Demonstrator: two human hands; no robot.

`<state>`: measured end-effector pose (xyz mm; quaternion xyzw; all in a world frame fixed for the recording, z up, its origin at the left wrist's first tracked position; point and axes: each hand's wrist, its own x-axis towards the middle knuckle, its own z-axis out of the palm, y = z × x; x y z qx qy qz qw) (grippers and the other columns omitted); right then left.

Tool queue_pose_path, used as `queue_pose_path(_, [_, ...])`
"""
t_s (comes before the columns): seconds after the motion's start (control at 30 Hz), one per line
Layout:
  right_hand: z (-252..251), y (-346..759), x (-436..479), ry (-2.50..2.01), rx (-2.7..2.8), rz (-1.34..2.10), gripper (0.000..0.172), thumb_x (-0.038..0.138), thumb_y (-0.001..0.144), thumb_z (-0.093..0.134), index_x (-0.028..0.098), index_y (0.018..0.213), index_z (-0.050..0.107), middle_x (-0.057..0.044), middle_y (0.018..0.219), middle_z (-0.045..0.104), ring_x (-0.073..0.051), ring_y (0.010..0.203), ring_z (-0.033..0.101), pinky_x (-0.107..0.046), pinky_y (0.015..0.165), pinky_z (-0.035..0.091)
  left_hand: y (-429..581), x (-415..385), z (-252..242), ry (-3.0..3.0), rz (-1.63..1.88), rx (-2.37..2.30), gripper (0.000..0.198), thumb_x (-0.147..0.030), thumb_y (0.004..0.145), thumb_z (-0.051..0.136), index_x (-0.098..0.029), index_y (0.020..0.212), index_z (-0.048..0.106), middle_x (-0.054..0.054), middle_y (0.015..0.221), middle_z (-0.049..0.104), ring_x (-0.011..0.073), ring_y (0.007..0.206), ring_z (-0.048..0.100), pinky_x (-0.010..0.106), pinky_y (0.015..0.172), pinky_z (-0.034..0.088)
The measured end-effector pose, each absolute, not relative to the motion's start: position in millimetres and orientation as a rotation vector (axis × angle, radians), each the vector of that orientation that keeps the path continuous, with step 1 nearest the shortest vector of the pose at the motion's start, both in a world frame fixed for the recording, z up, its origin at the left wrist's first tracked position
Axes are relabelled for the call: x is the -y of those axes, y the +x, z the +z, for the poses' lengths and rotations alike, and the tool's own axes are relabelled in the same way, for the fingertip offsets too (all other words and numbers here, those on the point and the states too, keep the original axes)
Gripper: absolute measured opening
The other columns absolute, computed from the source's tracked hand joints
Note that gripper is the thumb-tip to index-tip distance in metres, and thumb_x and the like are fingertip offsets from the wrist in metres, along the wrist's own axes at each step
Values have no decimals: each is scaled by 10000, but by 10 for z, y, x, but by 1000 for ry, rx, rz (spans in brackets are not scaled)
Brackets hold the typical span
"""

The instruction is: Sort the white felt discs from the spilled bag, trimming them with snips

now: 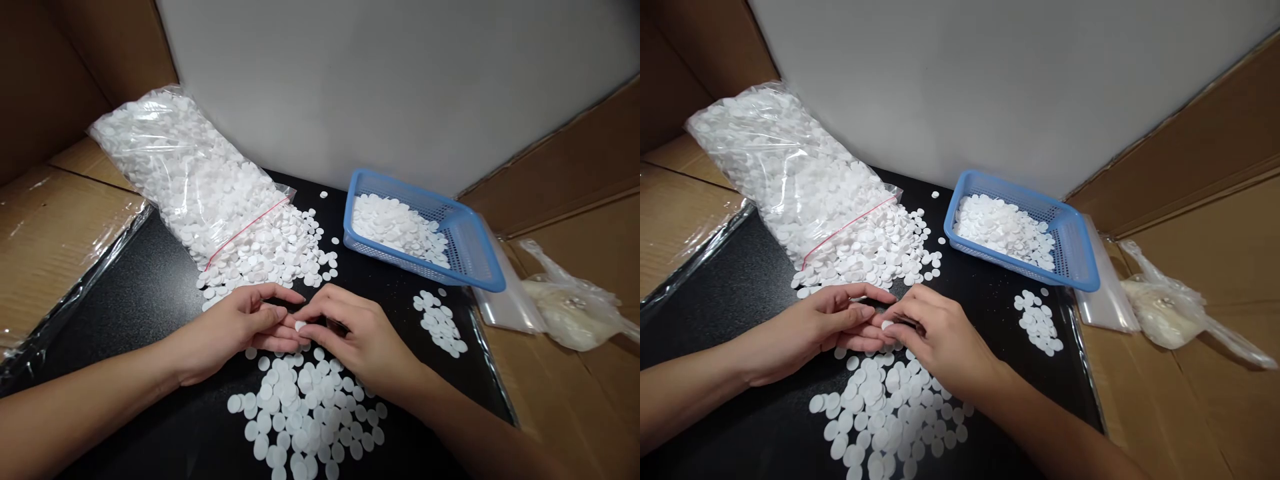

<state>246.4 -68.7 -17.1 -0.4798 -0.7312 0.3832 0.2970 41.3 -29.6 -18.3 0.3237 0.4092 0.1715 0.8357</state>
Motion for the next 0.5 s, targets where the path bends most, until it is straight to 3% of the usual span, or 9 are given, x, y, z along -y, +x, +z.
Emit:
queue_pose_path(0.1, [-113, 2515, 686, -1371, 1962, 1090, 116, 231, 915, 636, 210, 810, 682, -17, 802, 657, -141, 687, 583, -262, 575, 429, 355, 238, -138, 916, 370, -889, 276, -395, 863, 727, -152, 901, 604, 80, 884, 768, 184, 802, 749, 280, 753, 584])
queue_pose_path(0.17, [-79, 2568, 673, -1447, 2009, 1239, 138, 229, 903, 654, 214, 769, 679, -2, 766, 666, -135, 653, 583, -258, 559, 419, 298, 185, -84, 1183, 392, -926, 372, -485, 901, 645, -146, 752, 606, 62, 759, 740, 155, 671, 702, 247, 634, 551])
queue_pose_path(0.23, [-77, 2610, 649, -1451, 2060, 1327, 145, 224, 912, 640, 220, 779, 696, -2, 788, 685, -145, 688, 616, -263, 597, 446, 253, 153, -35, 1399, 440, -947, 435, -495, 954, 544, -147, 715, 648, 50, 718, 715, 134, 637, 648, 240, 629, 521])
queue_pose_path(0.37, [-156, 2636, 581, -1477, 1995, 1102, 204, 197, 970, 504, 225, 926, 701, -38, 909, 691, -178, 816, 649, -305, 721, 500, 268, 208, -37, 1605, 422, -911, 345, -419, 1007, 442, -190, 967, 697, 39, 967, 727, 178, 927, 655, 278, 842, 497])
queue_pose_path(0.5, [-227, 2616, 554, -1466, 1907, 1167, 224, 164, 971, 440, 218, 960, 656, -43, 954, 679, -169, 809, 645, -311, 722, 531, 352, 316, -130, 1714, 342, -874, 318, -389, 1025, 400, -228, 1175, 630, 45, 1103, 693, 207, 1012, 622, 317, 882, 466])
